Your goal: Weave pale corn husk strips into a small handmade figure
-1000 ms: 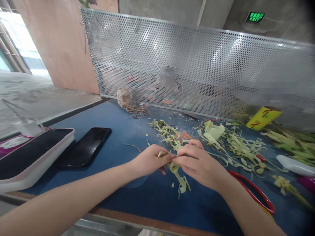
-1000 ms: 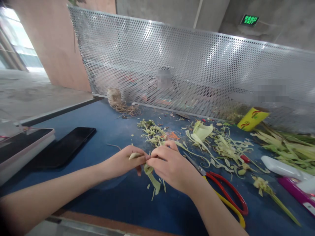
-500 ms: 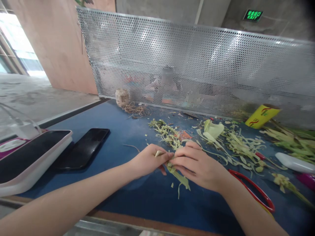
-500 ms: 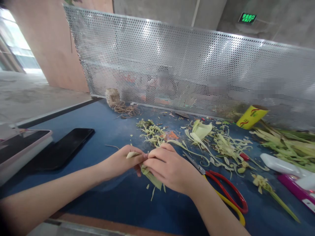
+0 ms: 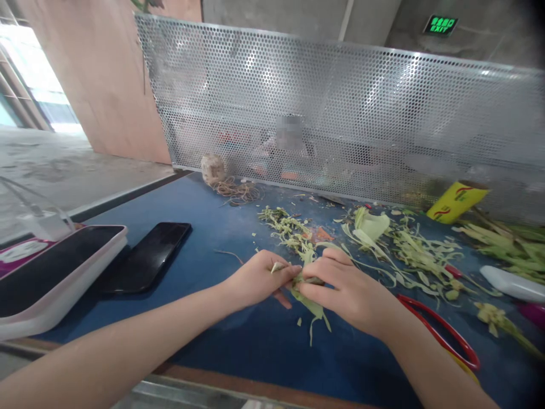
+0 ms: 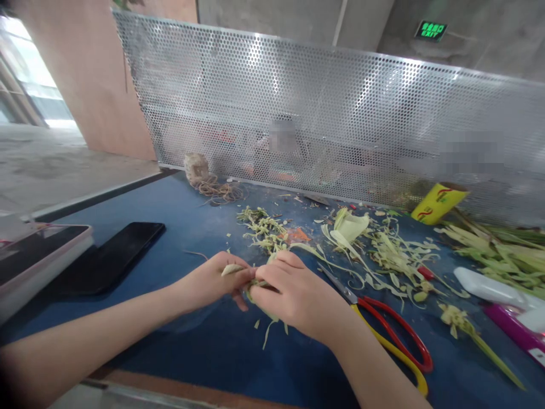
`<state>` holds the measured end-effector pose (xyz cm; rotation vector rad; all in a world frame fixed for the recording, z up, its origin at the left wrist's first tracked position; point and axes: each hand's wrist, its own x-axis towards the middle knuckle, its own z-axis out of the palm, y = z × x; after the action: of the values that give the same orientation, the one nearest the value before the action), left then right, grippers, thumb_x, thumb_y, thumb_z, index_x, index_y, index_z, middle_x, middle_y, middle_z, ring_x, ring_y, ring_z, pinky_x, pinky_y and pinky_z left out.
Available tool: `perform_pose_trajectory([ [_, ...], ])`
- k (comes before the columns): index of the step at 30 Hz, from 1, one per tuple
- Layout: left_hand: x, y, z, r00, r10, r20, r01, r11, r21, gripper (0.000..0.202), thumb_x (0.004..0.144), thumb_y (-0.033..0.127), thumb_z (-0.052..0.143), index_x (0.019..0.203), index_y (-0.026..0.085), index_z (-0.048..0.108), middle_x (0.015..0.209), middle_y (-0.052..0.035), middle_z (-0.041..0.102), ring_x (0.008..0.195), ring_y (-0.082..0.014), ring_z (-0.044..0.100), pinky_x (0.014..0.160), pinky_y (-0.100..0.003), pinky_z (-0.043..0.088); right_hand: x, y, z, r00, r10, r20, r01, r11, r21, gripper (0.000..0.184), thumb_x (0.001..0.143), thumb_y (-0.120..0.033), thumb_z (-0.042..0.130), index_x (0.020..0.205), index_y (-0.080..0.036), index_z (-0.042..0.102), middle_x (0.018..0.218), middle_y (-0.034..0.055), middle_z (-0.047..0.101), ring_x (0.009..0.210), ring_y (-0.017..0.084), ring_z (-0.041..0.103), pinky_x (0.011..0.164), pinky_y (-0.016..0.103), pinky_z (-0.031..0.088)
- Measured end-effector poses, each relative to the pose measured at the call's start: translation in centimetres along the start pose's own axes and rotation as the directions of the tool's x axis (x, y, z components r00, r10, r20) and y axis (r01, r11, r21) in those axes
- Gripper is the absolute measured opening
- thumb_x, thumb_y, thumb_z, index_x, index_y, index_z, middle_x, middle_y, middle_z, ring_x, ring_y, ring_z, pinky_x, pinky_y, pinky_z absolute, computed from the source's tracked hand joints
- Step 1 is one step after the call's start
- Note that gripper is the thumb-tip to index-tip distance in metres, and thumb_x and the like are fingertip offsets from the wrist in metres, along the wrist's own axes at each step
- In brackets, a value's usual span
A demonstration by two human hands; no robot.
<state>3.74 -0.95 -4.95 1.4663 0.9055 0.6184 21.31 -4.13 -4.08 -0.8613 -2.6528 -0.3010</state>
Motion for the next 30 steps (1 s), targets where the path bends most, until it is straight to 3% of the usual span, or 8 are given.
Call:
perform_pose_trajectory([
  [5, 0.06, -0.31, -0.01, 1.0, -0.016, 0.007, 0.016, 1.0, -0.013, 0.028, 0.067, 0.035, 0.059, 0.059, 0.009, 0.061, 0.05, 0.0013, 0.053, 0.047, -0.0117, 0.056, 0.051, -0.028, 0.053, 0.14, -0.09, 0.15, 0.999, -0.04, -0.019, 0.04, 0.999, 0.008, 0.024, 0.087, -0.015, 0.037, 0.074, -0.02, 0.056, 0.073, -0.0001, 0.054, 0.069, 0.012, 0.037, 0.071, 0.025, 0.032],
  [11, -0.16, 0.02, 0.16, 0.999, -0.047, -0.017, 0.047, 0.999, 0.004, 0.022, 0.067, 0.029, 0.06, 0.058, 0.009, 0.061, 0.051, 0.0005, 0.057, 0.047, -0.0118, 0.058, 0.051, -0.025, 0.052, 0.39, 0.0, 0.56, 0.996, -0.074, -0.047, 0.081, 0.984, 0.16, 0.022, 0.088, -0.013, 0.035, 0.087, -0.016, 0.057, 0.082, 0.0023, 0.057, 0.073, 0.011, 0.044, 0.079, 0.027, 0.031],
  [20, -0.01, -0.14, 0.17, 0.999, -0.02, -0.041, 0.018, 0.999, -0.04, 0.021, 0.064, 0.028, 0.063, 0.055, 0.01, 0.06, 0.048, 0.0006, 0.057, 0.047, -0.0123, 0.058, 0.053, -0.026, 0.052, 0.46, -0.2, 0.3, 0.992, 0.015, -0.123, 0.021, 0.958, 0.285, 0.019, 0.087, -0.013, 0.04, 0.089, -0.019, 0.058, 0.088, 0.001, 0.06, 0.078, 0.01, 0.049, 0.081, 0.027, 0.032],
  [26, 0.13, -0.54, 0.14, 0.999, -0.014, -0.052, 0.011, 0.998, -0.059, 0.021, 0.065, 0.029, 0.061, 0.056, 0.011, 0.061, 0.05, 0.0006, 0.057, 0.05, -0.0122, 0.057, 0.057, -0.027, 0.051, 0.53, -0.32, 0.6, 0.994, 0.069, -0.082, -0.041, 0.952, 0.304, 0.016, 0.086, -0.014, 0.041, 0.09, -0.02, 0.055, 0.091, 0.0012, 0.06, 0.09, 0.013, 0.05, 0.086, 0.029, 0.032],
  [30, 0.02, -0.32, 0.15, 0.998, 0.007, -0.066, -0.008, 1.0, -0.029, 0.02, 0.066, 0.027, 0.057, 0.055, 0.011, 0.061, 0.051, 0.0011, 0.056, 0.051, -0.0114, 0.055, 0.056, -0.025, 0.05, 0.46, -0.25, 0.61, 0.989, 0.118, -0.086, -0.084, 0.943, 0.321, 0.011, 0.086, -0.017, 0.042, 0.086, -0.02, 0.053, 0.086, 0.0012, 0.06, 0.085, 0.012, 0.051, 0.083, 0.028, 0.033],
])
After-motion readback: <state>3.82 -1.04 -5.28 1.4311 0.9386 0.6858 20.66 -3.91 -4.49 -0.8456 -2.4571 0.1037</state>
